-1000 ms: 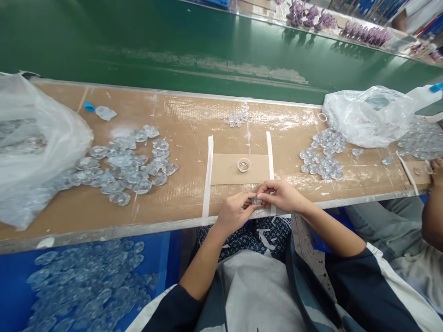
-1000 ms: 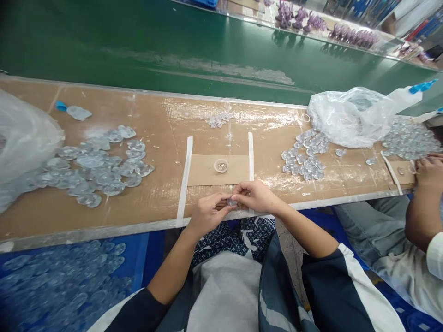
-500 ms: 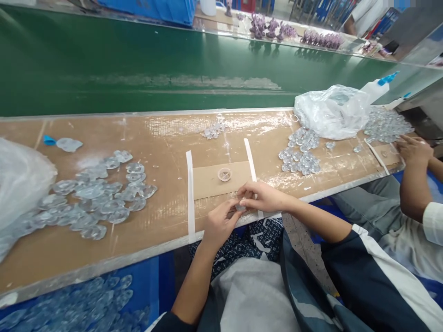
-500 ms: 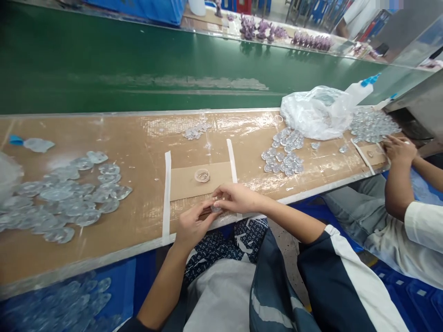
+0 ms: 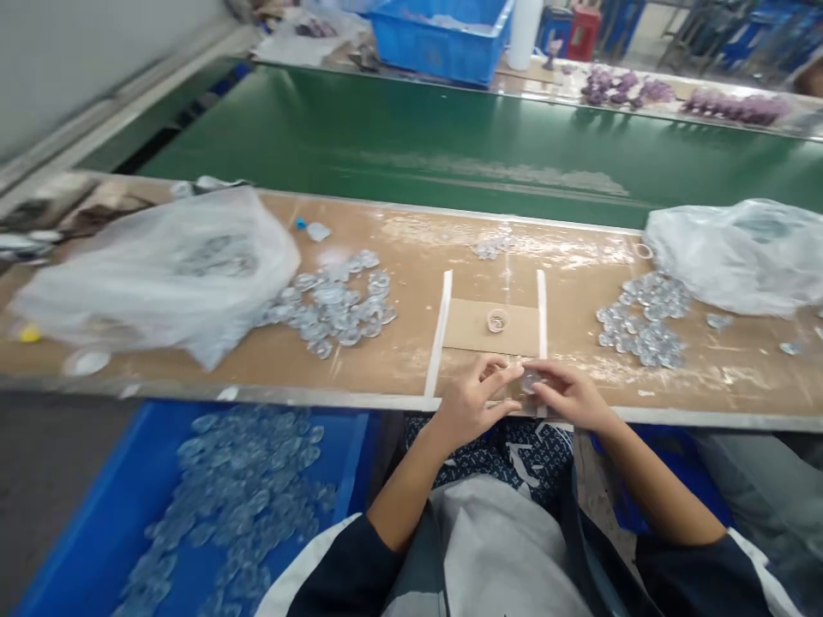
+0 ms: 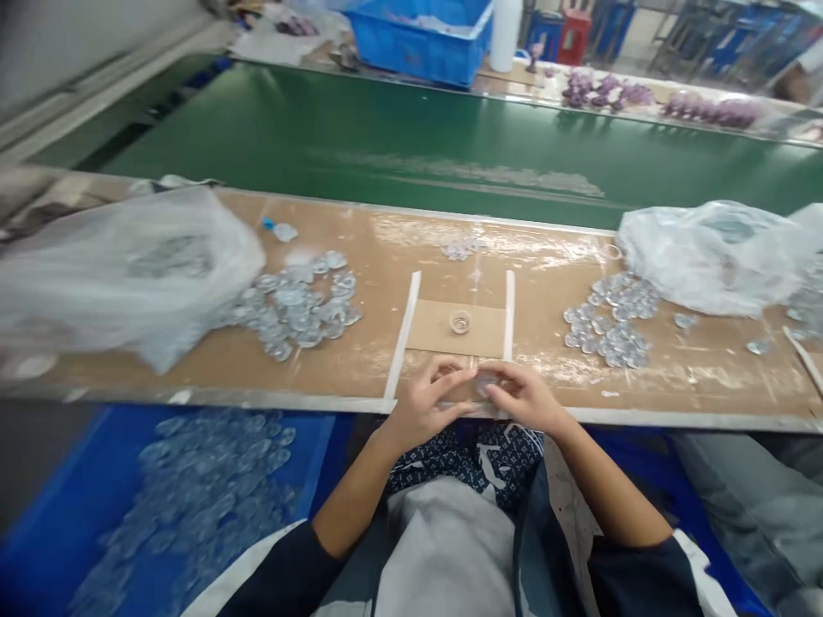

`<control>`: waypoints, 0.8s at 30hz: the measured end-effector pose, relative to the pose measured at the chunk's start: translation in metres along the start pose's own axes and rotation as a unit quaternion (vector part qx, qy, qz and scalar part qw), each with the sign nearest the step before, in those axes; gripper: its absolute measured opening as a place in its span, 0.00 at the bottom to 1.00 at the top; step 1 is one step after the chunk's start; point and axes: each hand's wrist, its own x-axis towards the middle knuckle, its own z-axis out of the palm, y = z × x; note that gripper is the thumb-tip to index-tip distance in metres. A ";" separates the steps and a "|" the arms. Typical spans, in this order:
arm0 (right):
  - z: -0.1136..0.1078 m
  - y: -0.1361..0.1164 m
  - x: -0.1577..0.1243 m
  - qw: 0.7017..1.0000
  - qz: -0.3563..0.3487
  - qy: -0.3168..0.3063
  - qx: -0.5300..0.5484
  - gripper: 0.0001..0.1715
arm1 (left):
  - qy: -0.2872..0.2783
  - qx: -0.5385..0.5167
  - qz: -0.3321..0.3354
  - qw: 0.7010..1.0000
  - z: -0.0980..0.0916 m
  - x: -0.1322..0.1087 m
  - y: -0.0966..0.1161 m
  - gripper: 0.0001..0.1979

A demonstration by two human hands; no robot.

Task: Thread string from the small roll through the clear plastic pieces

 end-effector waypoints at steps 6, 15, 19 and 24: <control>-0.054 0.035 -0.016 0.904 -0.089 0.128 -0.397 0.23 | 0.264 0.271 -0.189 0.906 -0.080 -0.036 -0.047 0.07; -0.077 0.049 -0.015 0.716 -0.203 0.252 -0.618 0.15 | 0.276 0.330 -0.352 0.831 -0.141 -0.072 -0.088 0.13; -0.082 0.047 -0.008 0.704 -0.141 0.281 -0.637 0.14 | 0.260 0.336 -0.320 0.846 -0.134 -0.074 -0.085 0.12; -0.068 0.021 -0.005 0.746 -0.093 0.279 -0.598 0.19 | 0.236 0.344 -0.302 0.857 -0.127 -0.076 -0.081 0.19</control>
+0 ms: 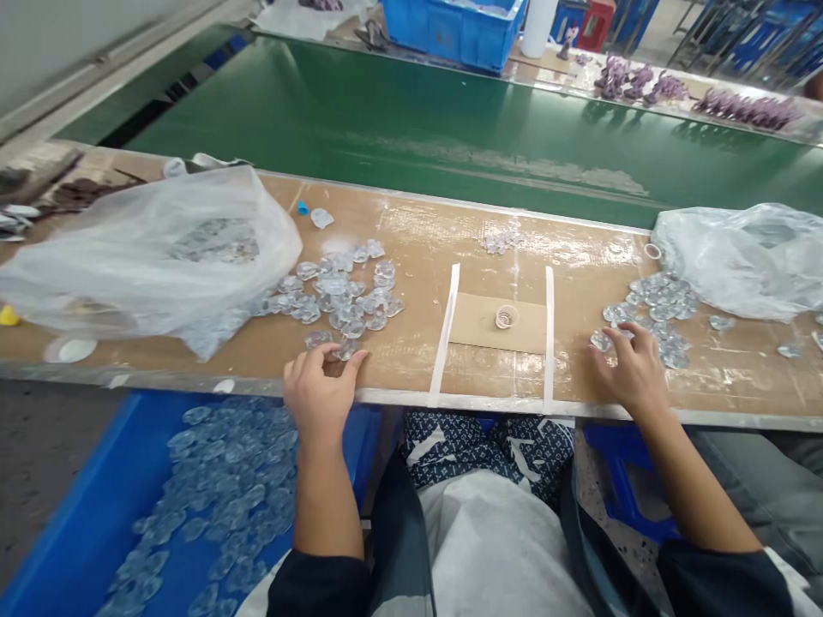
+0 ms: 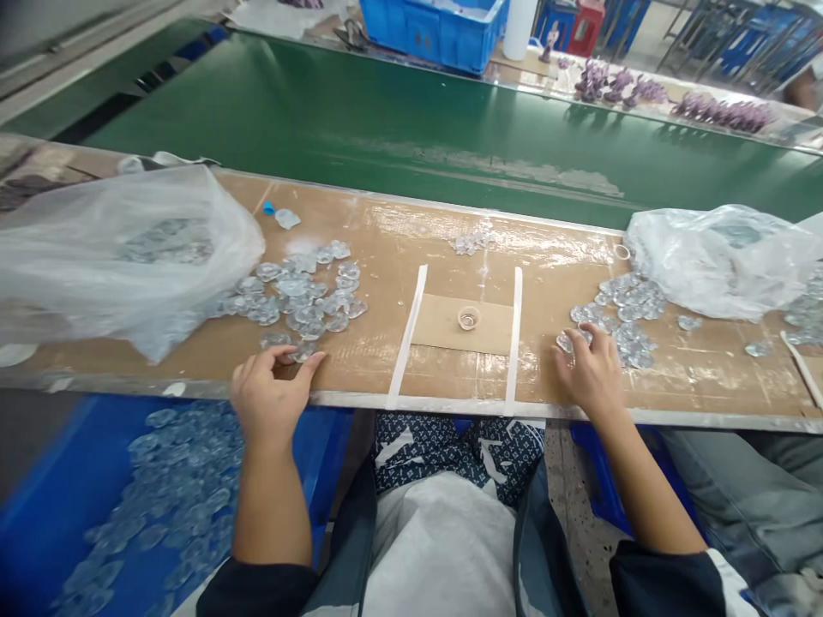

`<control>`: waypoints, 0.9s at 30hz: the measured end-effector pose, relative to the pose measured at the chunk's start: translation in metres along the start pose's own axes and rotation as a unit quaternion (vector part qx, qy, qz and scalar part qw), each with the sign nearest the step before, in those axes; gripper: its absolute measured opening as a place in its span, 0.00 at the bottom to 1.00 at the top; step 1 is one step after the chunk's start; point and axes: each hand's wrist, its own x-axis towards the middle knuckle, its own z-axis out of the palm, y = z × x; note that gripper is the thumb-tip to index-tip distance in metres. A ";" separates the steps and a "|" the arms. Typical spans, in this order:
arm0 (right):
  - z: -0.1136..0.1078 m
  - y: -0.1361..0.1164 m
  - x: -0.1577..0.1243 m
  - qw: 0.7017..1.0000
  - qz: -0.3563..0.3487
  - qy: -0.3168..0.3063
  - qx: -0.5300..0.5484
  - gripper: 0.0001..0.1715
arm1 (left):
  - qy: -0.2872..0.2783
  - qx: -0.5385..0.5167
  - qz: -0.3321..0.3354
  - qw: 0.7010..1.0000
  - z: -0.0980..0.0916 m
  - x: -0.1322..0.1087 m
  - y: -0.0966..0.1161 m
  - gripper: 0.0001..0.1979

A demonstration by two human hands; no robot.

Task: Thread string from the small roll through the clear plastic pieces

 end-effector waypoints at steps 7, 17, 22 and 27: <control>0.010 -0.065 0.051 0.942 0.031 -0.065 0.329 0.16 | 0.008 -0.070 0.026 0.997 0.005 -0.001 0.005 0.12; 0.038 -0.084 0.079 0.864 0.102 -0.148 0.470 0.14 | -0.088 -0.409 -0.103 0.902 0.019 -0.025 0.058 0.15; 0.038 -0.086 0.080 0.862 0.095 -0.147 0.476 0.15 | -0.231 -0.499 -0.151 0.822 0.037 -0.033 0.107 0.21; 0.039 -0.086 0.083 0.871 0.057 -0.143 0.467 0.13 | -0.291 -0.496 -0.116 0.810 0.058 -0.045 0.137 0.21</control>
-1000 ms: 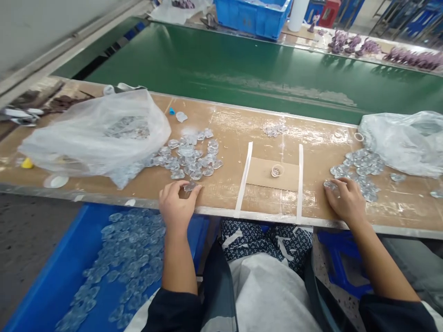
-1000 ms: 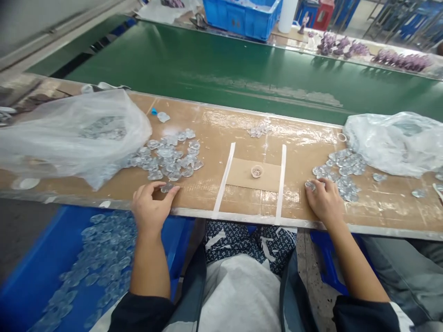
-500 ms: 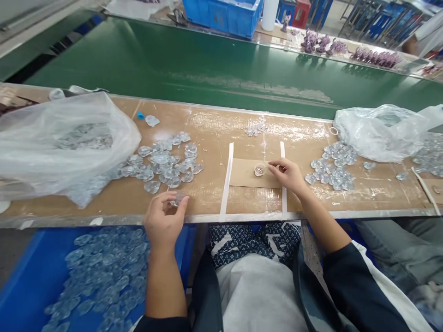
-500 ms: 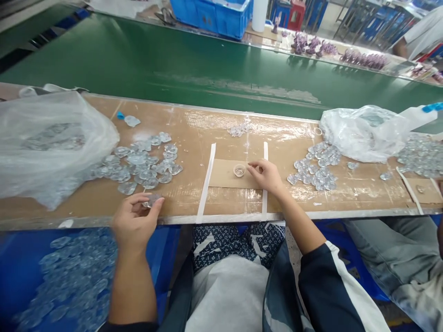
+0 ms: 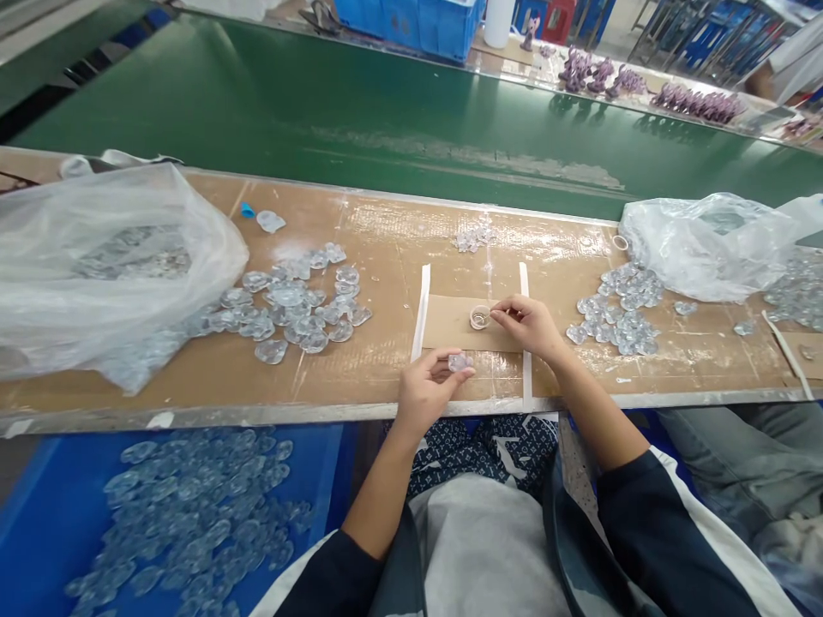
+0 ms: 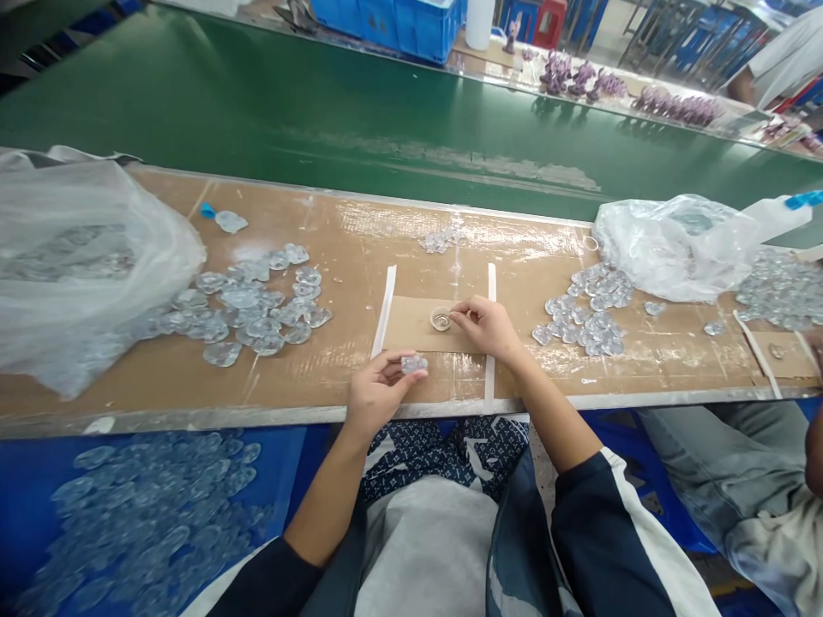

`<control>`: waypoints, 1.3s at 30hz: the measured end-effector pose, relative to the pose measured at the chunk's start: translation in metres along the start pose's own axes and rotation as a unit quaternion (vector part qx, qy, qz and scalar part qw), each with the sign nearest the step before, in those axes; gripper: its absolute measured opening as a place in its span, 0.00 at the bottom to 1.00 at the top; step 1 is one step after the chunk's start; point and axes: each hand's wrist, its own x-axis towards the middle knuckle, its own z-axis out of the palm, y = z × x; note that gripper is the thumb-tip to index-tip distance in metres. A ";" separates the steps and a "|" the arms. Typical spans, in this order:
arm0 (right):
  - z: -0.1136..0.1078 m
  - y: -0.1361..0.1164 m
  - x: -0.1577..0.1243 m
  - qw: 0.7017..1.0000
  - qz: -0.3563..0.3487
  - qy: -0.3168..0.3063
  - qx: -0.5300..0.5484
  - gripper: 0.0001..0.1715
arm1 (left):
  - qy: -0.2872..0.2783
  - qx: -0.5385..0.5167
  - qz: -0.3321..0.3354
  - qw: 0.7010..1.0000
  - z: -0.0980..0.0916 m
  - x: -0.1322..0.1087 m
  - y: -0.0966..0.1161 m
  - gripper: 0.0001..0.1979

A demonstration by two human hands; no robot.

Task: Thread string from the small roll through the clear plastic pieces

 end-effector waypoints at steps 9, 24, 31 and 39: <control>-0.004 -0.011 -0.004 0.996 -0.066 0.010 -0.051 0.13 | -0.018 0.043 0.052 0.998 0.023 0.008 -0.004 0.16; -0.019 -0.038 -0.038 0.998 -0.023 -0.008 0.064 0.19 | -0.018 0.069 0.068 0.995 0.021 0.009 -0.008 0.14; -0.010 -0.038 -0.039 0.998 -0.050 0.007 0.026 0.16 | -0.017 0.065 0.062 0.996 0.021 0.008 -0.006 0.14; -0.015 -0.042 -0.041 0.993 -0.113 -0.016 -0.010 0.12 | -0.015 0.081 0.081 0.993 0.021 0.009 -0.006 0.12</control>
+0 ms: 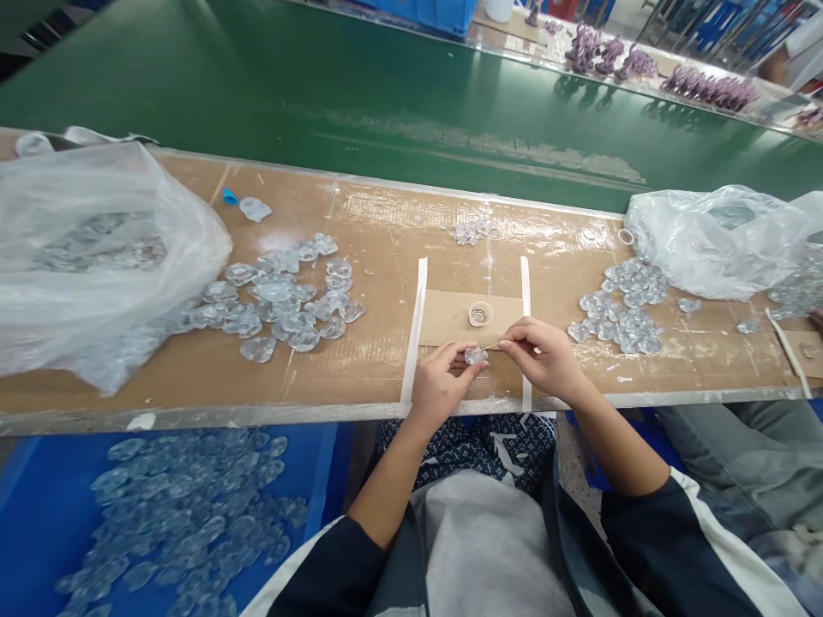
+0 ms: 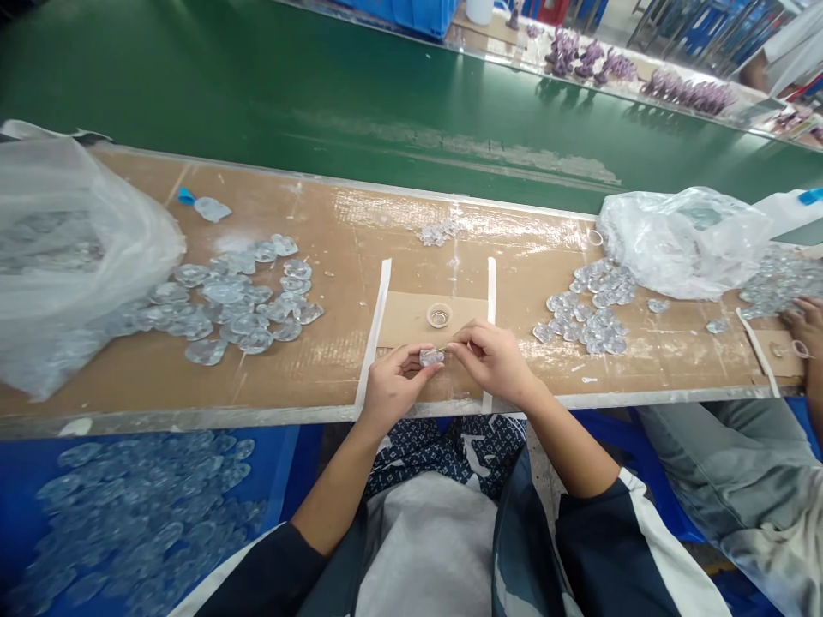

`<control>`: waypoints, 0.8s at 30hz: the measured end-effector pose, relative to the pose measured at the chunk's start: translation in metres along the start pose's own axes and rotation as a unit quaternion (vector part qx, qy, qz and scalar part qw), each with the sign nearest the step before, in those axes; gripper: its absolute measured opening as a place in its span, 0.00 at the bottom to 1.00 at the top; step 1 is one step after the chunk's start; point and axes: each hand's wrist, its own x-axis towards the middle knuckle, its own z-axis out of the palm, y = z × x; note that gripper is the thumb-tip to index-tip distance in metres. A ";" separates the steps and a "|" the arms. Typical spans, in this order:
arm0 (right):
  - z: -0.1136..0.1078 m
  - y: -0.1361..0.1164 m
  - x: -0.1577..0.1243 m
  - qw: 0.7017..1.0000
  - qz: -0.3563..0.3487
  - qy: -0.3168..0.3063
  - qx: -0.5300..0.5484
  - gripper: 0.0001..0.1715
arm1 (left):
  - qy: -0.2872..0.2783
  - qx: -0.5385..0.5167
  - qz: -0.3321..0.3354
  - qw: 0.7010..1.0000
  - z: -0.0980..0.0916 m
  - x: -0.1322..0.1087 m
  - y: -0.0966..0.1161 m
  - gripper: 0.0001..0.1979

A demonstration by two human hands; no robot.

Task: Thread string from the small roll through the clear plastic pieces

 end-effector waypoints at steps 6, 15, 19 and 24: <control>-0.005 -0.004 0.001 0.999 -0.039 -0.004 -0.015 0.09 | -0.002 0.003 0.002 1.000 0.000 0.000 -0.001 0.13; -0.014 0.022 0.041 0.995 0.003 -0.010 -0.098 0.08 | -0.002 0.042 0.040 0.998 -0.001 0.000 -0.002 0.11; -0.021 0.037 0.060 0.987 0.041 -0.132 -0.078 0.09 | -0.005 0.062 0.059 0.996 -0.001 0.000 0.002 0.10; -0.015 0.062 0.106 0.986 0.108 -0.061 -0.113 0.12 | -0.010 0.072 0.073 0.995 0.000 0.001 0.004 0.09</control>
